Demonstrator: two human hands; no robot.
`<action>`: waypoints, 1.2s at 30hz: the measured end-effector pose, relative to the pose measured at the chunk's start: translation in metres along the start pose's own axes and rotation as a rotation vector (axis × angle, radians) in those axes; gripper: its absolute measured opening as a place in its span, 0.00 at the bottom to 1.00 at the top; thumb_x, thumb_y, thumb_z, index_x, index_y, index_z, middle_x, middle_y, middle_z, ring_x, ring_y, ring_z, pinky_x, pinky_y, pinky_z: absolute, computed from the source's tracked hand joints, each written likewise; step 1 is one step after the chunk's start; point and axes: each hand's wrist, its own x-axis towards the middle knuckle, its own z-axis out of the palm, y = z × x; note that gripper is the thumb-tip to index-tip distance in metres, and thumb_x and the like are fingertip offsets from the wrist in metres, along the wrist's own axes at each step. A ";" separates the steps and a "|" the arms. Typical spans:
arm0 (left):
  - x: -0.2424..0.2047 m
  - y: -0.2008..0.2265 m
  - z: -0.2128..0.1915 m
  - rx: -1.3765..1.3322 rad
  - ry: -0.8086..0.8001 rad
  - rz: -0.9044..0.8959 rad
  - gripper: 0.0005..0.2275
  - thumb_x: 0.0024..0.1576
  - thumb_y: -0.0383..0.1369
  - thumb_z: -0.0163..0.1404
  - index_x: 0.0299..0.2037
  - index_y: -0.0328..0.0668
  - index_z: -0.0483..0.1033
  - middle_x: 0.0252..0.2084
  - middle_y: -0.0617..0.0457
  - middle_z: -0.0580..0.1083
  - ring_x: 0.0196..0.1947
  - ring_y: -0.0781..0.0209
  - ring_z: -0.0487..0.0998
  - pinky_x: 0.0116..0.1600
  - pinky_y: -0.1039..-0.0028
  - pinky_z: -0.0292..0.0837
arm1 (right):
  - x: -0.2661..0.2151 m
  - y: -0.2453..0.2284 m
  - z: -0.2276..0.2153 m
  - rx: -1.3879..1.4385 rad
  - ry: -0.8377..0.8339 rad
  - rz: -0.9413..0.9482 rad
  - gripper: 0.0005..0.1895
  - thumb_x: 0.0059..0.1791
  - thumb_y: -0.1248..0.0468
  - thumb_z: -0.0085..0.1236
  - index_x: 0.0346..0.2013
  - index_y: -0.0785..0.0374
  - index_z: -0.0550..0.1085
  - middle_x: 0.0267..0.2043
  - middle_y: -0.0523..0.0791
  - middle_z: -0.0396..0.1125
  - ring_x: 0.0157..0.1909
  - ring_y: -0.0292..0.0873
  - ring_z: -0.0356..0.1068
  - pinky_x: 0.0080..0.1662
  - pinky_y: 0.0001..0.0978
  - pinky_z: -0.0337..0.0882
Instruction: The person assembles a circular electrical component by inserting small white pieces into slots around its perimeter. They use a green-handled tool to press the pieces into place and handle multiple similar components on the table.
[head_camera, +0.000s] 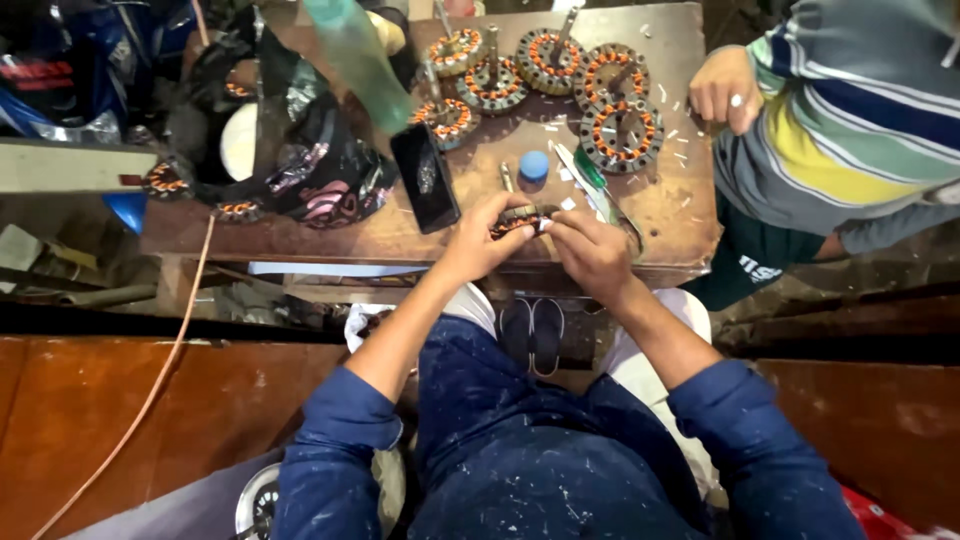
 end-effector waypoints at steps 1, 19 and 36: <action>0.001 -0.002 -0.002 0.005 0.002 0.023 0.14 0.56 0.34 0.58 0.49 0.39 0.76 0.43 0.46 0.78 0.46 0.53 0.80 0.52 0.67 0.73 | 0.004 0.001 0.001 0.006 -0.012 -0.016 0.09 0.47 0.74 0.66 0.41 0.66 0.79 0.43 0.51 0.75 0.40 0.50 0.77 0.40 0.38 0.75; 0.002 -0.003 0.011 0.043 0.103 0.145 0.09 0.53 0.24 0.55 0.43 0.36 0.76 0.41 0.45 0.76 0.46 0.45 0.77 0.52 0.63 0.71 | 0.012 0.008 -0.008 0.044 -0.175 0.091 0.07 0.49 0.70 0.64 0.41 0.62 0.80 0.40 0.48 0.76 0.41 0.49 0.77 0.43 0.37 0.75; 0.004 -0.005 0.007 0.035 0.025 0.109 0.11 0.55 0.25 0.56 0.47 0.37 0.76 0.42 0.44 0.76 0.46 0.47 0.78 0.52 0.64 0.72 | 0.016 -0.010 -0.003 -0.092 -0.155 0.151 0.07 0.49 0.68 0.65 0.41 0.59 0.81 0.39 0.46 0.75 0.39 0.48 0.76 0.41 0.37 0.74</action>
